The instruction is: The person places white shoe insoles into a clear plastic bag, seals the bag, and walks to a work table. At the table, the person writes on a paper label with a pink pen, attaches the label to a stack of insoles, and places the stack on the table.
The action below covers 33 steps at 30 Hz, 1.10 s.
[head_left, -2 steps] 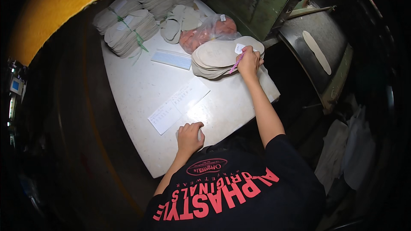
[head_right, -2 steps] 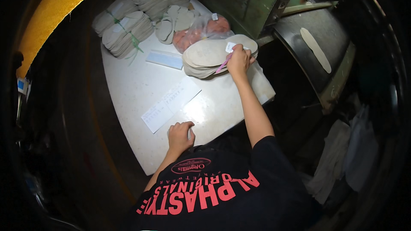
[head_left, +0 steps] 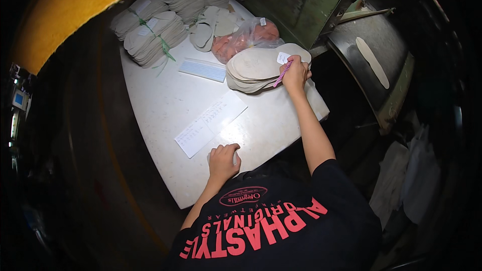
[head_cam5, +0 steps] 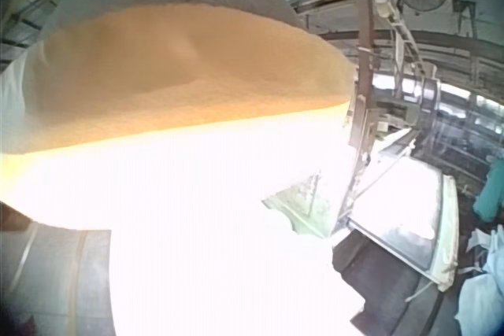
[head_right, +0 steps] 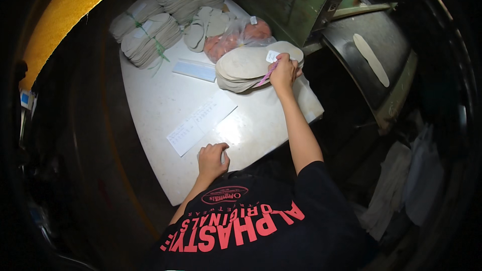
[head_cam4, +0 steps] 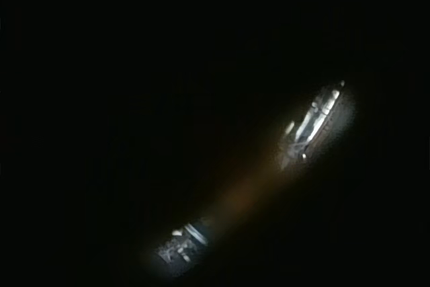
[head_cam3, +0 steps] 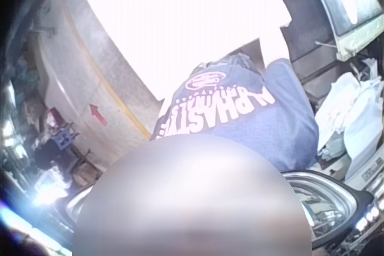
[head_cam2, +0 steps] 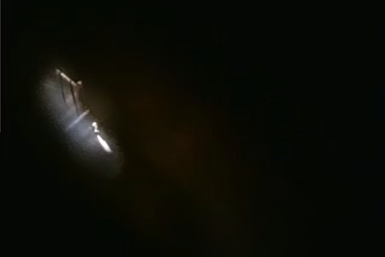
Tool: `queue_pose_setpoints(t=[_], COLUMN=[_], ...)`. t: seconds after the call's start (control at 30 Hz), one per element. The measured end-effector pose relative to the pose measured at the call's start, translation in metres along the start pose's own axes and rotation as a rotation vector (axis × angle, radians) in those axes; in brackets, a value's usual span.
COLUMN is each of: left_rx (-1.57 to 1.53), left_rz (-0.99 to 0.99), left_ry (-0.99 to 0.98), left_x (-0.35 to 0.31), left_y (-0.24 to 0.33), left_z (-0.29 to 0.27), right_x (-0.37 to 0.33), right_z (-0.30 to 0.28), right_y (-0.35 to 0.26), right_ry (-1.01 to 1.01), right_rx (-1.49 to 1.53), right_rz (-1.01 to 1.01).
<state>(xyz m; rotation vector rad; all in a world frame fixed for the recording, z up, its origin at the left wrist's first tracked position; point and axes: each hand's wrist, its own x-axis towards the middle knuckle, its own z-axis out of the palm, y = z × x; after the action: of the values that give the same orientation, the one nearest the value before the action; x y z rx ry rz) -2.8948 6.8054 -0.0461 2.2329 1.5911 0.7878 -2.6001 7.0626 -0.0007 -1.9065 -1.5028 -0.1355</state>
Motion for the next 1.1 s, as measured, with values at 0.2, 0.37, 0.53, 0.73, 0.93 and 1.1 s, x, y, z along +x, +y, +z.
queue_pose_setpoints(t=[0.2, 0.37, 0.53, 0.73, 0.93, 1.1], left_rx=[-0.006, -0.002, -0.006, -0.019, -0.016, -0.023], left_rz=[0.005, 0.007, 0.003, 0.013, 0.022, 0.013], left_ry=[0.001, 0.008, 0.014, 0.03, 0.034, 0.024], left_x=[0.003, 0.01, 0.01, 0.009, 0.009, 0.009], left_y=[0.002, 0.002, 0.003, 0.003, 0.002, 0.002], left_z=[-0.002, -0.003, -0.004, -0.005, -0.004, -0.004], right_x=[0.022, 0.037, 0.029, 0.027, 0.033, 0.035], right_z=[0.015, 0.02, 0.016, 0.015, 0.02, 0.022], right_y=[0.033, 0.036, 0.028, 0.023, 0.028, 0.03], right_ry=[0.118, 0.166, 0.232, 0.277, 0.149, 0.238], right_rx=[0.216, 0.387, 0.314, 0.163, 0.351, 0.215], right_rz=[-0.016, 0.015, -0.058, -0.105, -0.051, -0.129])
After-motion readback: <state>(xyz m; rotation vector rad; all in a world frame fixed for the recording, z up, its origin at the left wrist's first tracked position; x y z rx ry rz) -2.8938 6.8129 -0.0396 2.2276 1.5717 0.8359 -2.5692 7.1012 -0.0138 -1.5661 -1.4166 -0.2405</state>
